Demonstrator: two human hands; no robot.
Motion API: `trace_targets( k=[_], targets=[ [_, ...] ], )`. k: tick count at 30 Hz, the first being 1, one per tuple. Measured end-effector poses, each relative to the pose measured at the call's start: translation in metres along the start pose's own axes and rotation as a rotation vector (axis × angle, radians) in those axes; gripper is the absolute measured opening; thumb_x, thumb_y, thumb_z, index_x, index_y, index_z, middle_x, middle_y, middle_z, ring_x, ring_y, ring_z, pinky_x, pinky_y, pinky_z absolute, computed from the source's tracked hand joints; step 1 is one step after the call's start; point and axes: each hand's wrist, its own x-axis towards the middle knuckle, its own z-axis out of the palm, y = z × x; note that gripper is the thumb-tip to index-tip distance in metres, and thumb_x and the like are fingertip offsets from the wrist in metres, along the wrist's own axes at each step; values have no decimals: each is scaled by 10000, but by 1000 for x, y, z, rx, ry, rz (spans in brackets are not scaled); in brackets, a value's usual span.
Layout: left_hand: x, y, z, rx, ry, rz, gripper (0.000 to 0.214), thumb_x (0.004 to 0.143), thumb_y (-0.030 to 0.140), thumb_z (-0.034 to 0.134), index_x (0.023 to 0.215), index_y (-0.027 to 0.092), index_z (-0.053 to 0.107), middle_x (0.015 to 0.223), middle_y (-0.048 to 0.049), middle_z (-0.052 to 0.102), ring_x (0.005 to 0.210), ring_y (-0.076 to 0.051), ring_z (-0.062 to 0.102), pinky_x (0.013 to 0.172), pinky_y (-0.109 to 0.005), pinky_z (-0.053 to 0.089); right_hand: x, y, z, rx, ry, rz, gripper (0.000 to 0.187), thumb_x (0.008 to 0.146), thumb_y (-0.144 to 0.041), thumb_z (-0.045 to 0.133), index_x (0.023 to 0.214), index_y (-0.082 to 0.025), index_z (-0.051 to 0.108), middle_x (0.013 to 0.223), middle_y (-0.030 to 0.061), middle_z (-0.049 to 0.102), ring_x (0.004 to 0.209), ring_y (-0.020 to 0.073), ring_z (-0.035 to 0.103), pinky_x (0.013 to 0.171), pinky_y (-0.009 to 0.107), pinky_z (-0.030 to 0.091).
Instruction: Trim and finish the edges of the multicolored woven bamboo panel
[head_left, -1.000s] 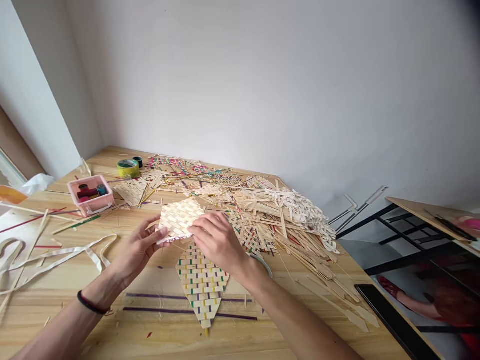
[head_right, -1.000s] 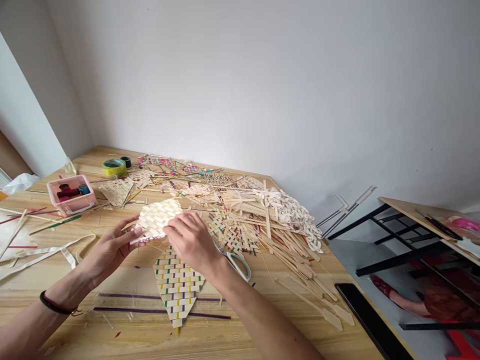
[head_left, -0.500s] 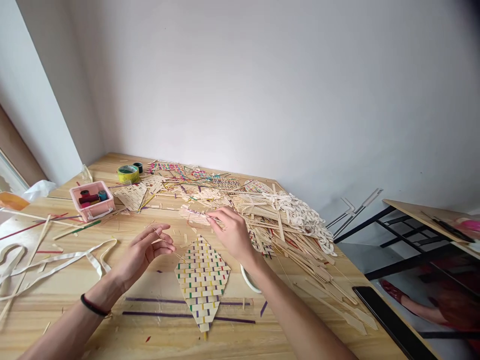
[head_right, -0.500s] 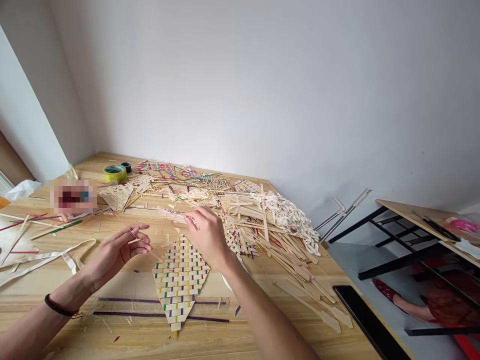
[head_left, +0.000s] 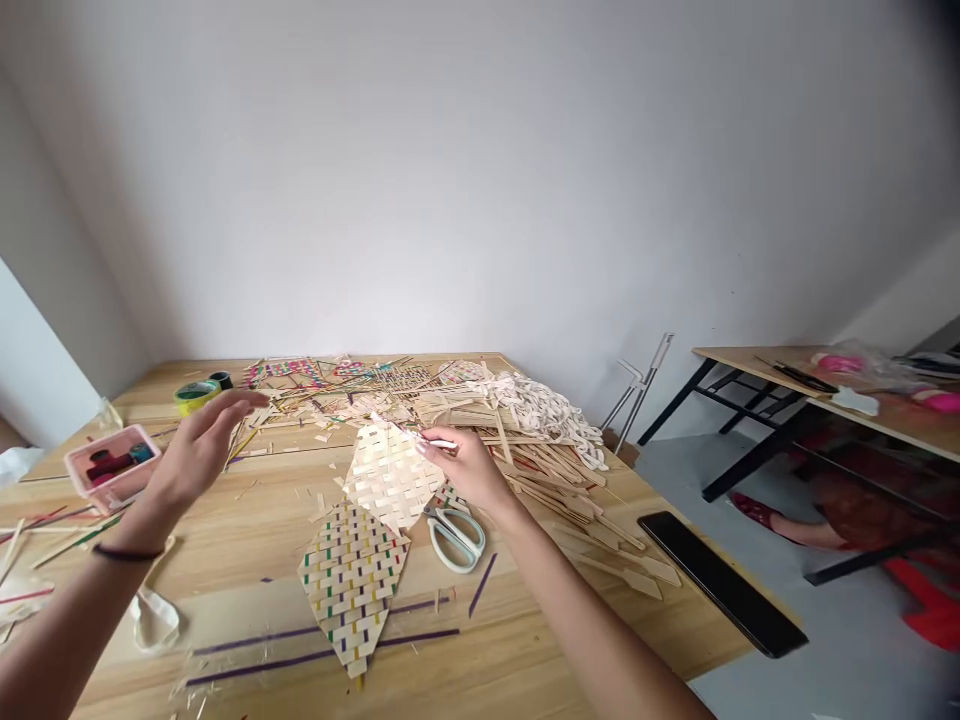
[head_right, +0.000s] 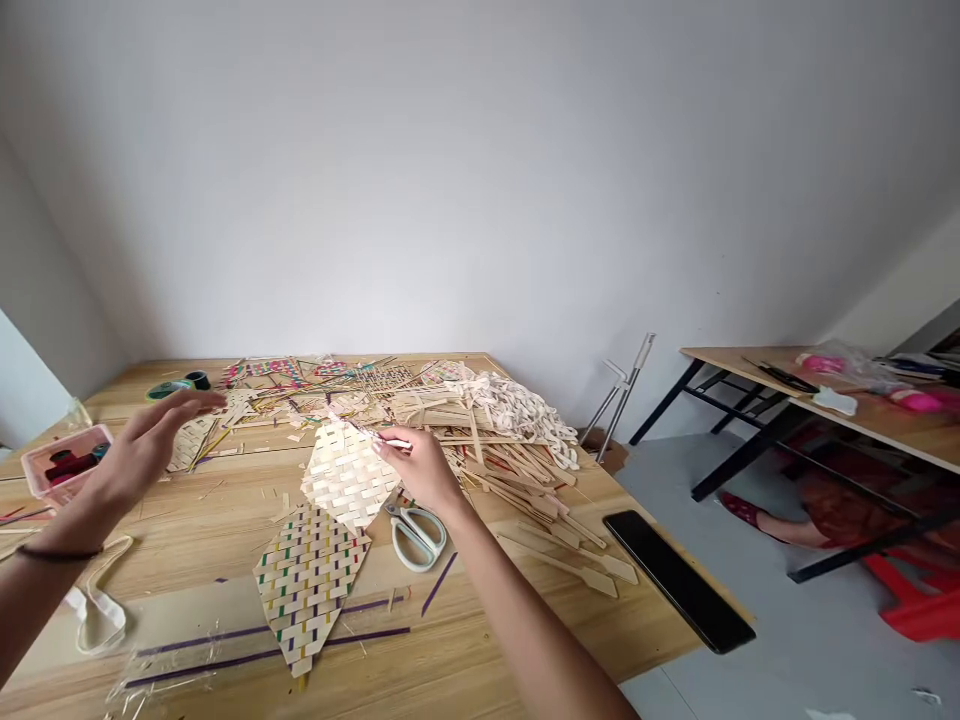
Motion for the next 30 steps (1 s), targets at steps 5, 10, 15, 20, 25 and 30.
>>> trace_targets(
  k=[5,10,15,20,25,30],
  targets=[
    [43,17,18,213,-87,38,376,898,490,689,1058,151,725,1314,-159,701,1284,-341,609,1169,-595,376,-14,6,-5,101,4,74,296,837,-423,700,932,-155,781,985,94,799,924,248,728,838,347,539],
    [-18,42,55,266,-213,124,439,927,606,559,1004,209,729,943,-102,762,792,-271,706,717,-397,568,-24,10,4,175,-25,147,288,837,-420,719,937,-156,779,959,82,796,856,227,723,797,332,529],
    [-74,50,96,296,-192,147,339,907,582,650,927,246,696,828,-55,720,731,-253,683,654,-345,505,-29,8,37,239,-88,181,260,834,-406,732,924,-165,766,955,74,793,875,223,728,799,325,535],
    [-74,31,105,313,-134,141,187,928,415,604,857,256,673,865,-65,710,716,-253,657,647,-341,474,-32,1,61,240,-135,183,223,840,-363,726,935,-166,764,965,69,790,905,226,731,817,329,544],
    [-62,23,95,294,-139,151,202,937,373,541,825,249,653,883,-86,702,736,-265,647,666,-356,464,-26,-1,69,222,-109,179,235,849,-372,729,943,-158,756,980,78,787,895,237,742,832,360,559],
    [-43,26,86,248,-157,127,235,910,471,585,881,242,632,842,-82,718,747,-267,640,670,-359,459,-11,-9,77,219,-101,141,217,860,-340,737,990,-166,750,1022,83,787,930,229,755,855,358,590]
  ],
)
